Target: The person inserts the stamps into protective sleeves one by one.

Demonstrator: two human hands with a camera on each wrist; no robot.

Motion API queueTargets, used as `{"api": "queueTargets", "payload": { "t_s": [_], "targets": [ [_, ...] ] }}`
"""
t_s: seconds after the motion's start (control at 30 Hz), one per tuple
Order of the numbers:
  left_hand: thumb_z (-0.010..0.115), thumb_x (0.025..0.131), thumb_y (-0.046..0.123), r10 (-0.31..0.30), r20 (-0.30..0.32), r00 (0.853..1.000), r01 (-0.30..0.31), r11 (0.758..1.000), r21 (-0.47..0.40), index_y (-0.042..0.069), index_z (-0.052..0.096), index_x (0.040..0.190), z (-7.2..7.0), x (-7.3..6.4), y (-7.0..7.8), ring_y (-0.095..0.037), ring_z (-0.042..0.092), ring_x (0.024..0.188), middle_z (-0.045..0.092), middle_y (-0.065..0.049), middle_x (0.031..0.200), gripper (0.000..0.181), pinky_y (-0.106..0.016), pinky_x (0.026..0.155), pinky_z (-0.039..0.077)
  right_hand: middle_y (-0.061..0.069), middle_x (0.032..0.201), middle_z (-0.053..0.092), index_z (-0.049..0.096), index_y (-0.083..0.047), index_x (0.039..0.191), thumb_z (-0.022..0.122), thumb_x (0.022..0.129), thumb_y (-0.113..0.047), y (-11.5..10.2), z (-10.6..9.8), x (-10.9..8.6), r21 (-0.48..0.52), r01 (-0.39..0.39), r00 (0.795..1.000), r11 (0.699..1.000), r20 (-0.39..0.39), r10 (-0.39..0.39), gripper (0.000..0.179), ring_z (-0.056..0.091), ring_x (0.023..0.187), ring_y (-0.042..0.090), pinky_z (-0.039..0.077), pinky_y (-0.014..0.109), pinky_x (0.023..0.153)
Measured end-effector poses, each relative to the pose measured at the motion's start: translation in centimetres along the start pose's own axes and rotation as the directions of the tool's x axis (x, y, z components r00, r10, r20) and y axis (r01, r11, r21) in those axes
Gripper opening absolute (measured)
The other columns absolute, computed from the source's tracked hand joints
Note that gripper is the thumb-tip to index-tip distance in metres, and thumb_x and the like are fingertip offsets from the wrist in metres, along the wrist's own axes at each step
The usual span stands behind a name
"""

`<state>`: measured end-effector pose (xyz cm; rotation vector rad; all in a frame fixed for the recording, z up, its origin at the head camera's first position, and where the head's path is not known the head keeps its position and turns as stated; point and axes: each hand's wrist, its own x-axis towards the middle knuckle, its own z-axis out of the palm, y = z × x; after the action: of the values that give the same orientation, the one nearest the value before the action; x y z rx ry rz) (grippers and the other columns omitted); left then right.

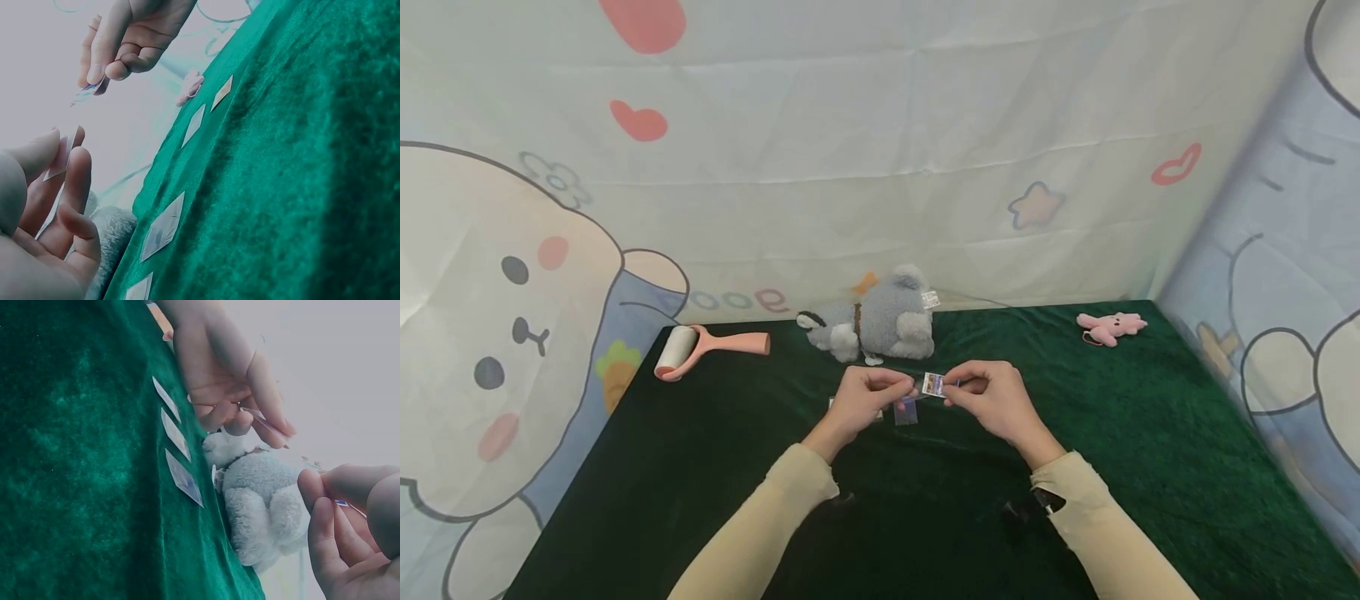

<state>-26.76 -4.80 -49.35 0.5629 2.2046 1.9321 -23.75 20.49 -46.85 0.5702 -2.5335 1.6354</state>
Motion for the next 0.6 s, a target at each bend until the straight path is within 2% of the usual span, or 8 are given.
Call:
{"api": "queueTargets", "payload": {
  "t_s": [0.2, 0.4, 0.5, 0.6],
  "targets": [
    [0.079, 0.097, 0.021, -0.027, -0.05, 0.998, 0.028, 1.0, 0.01, 0.006, 0.082, 0.109, 0.1, -0.19, 0.22, -0.018, 0.076, 0.093, 0.081, -0.006, 0.105, 0.019, -0.03, 0.078, 0.056, 0.013, 0.096, 0.077, 0.078, -0.003, 0.106, 0.077, 0.097, -0.007, 0.16, 0.09, -0.08, 0.003, -0.014, 1.0, 1.0, 0.009, 0.013, 0.01, 0.077, 0.083, 0.036, 0.059, 0.026, 0.067],
    [0.082, 0.094, 0.021, -0.055, -0.057, 0.997, 0.056, 0.998, 0.006, 0.008, 0.082, 0.108, 0.09, -0.24, 0.25, -0.018, 0.077, 0.094, 0.081, -0.006, 0.107, 0.019, -0.042, 0.081, 0.057, 0.009, 0.091, 0.078, 0.078, -0.005, 0.104, 0.078, 0.096, -0.006, 0.23, 0.11, -0.05, -0.032, 0.002, 1.0, 0.999, -0.005, -0.002, 0.008, 0.076, 0.081, 0.037, 0.059, 0.026, 0.066],
    [0.082, 0.094, 0.02, -0.049, -0.053, 0.997, 0.05, 0.999, 0.009, 0.008, 0.082, 0.109, 0.09, -0.19, 0.23, -0.019, 0.077, 0.094, 0.081, -0.006, 0.107, 0.019, -0.041, 0.08, 0.056, 0.008, 0.089, 0.078, 0.078, -0.005, 0.103, 0.078, 0.095, -0.007, 0.28, 0.06, -0.01, -0.053, 0.02, 1.0, 0.998, -0.009, -0.021, 0.007, 0.076, 0.078, 0.036, 0.058, 0.026, 0.064],
    [0.082, 0.094, 0.019, -0.038, -0.049, 0.998, 0.038, 0.999, 0.011, 0.007, 0.082, 0.109, 0.11, -0.12, 0.3, -0.019, 0.078, 0.094, 0.081, -0.007, 0.107, 0.019, -0.036, 0.079, 0.057, 0.007, 0.087, 0.078, 0.079, -0.006, 0.102, 0.078, 0.095, -0.006, 0.23, -0.02, 0.07, -0.076, 0.034, 0.999, 0.997, -0.016, -0.035, 0.007, 0.076, 0.076, 0.034, 0.058, 0.027, 0.062]
  ]
}}
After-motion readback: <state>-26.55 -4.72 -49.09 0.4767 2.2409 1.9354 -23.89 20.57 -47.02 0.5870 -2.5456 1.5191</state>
